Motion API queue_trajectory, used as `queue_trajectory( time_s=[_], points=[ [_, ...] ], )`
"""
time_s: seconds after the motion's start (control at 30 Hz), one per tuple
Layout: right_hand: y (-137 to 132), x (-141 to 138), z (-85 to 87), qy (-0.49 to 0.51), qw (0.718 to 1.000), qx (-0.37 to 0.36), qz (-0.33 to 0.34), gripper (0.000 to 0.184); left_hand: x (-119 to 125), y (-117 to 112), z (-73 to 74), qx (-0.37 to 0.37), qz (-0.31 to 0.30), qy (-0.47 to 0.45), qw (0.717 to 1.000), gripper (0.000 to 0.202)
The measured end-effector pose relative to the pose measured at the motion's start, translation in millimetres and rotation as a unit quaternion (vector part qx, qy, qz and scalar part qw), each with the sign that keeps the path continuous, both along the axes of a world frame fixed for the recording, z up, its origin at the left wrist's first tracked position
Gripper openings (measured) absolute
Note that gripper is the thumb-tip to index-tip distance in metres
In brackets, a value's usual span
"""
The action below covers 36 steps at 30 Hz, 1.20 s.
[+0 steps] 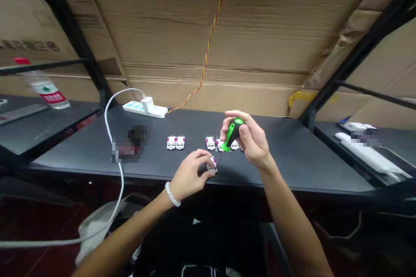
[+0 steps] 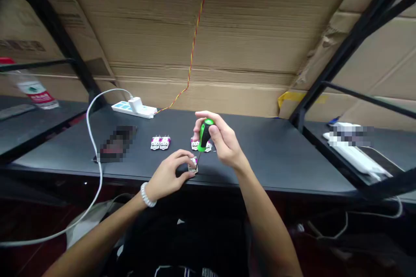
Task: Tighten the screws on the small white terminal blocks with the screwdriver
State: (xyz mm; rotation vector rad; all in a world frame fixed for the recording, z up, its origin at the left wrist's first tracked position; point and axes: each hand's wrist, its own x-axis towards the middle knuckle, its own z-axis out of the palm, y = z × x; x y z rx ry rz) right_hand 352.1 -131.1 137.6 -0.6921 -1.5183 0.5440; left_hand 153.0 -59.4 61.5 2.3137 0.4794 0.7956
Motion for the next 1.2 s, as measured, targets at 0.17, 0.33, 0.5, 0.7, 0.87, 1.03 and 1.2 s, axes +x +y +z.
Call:
queue_trajectory(
  time_s=[0.17, 0.33, 0.5, 0.7, 0.87, 1.03, 1.2],
  points=[
    [0.1, 0.6, -1.3, -0.003, 1.000, 0.002, 0.000, 0.034, -0.1, -0.1, 0.3, -0.004, 0.000, -0.002, 1.000, 0.011],
    [0.6, 0.5, -1.0, 0.005, 1.000, 0.007, -0.009, 0.034, 0.1, -0.1, 0.1, -0.004, -0.003, -0.004, 1.000, 0.013],
    [1.0, 0.5, -2.1, 0.001, 1.000, 0.008, -0.021, 0.035, -0.1, 0.0, -0.1, 0.001, 0.000, -0.001, 1.000, 0.013],
    [-0.1, -1.1, -2.8, 0.013, 1.000, 0.009, -0.015, 0.034, 0.2, -0.2, 0.0, -0.004, -0.002, -0.002, 1.000, 0.015],
    [-0.9, -1.9, -2.4, 0.000, 1.000, 0.005, -0.028, 0.035, 0.4, -0.7, 0.1, -0.006, 0.000, -0.003, 1.000, 0.015],
    [-1.8, -2.9, -1.3, -0.019, 0.999, 0.022, -0.033, 0.035, 0.1, -0.6, 0.1, -0.003, -0.003, -0.003, 1.000, 0.014],
    [-2.6, -4.7, 2.1, -0.085, 0.994, 0.021, -0.058, 0.033, 0.4, 0.2, -0.5, 0.003, -0.003, -0.005, 1.000, 0.014]
  ],
)
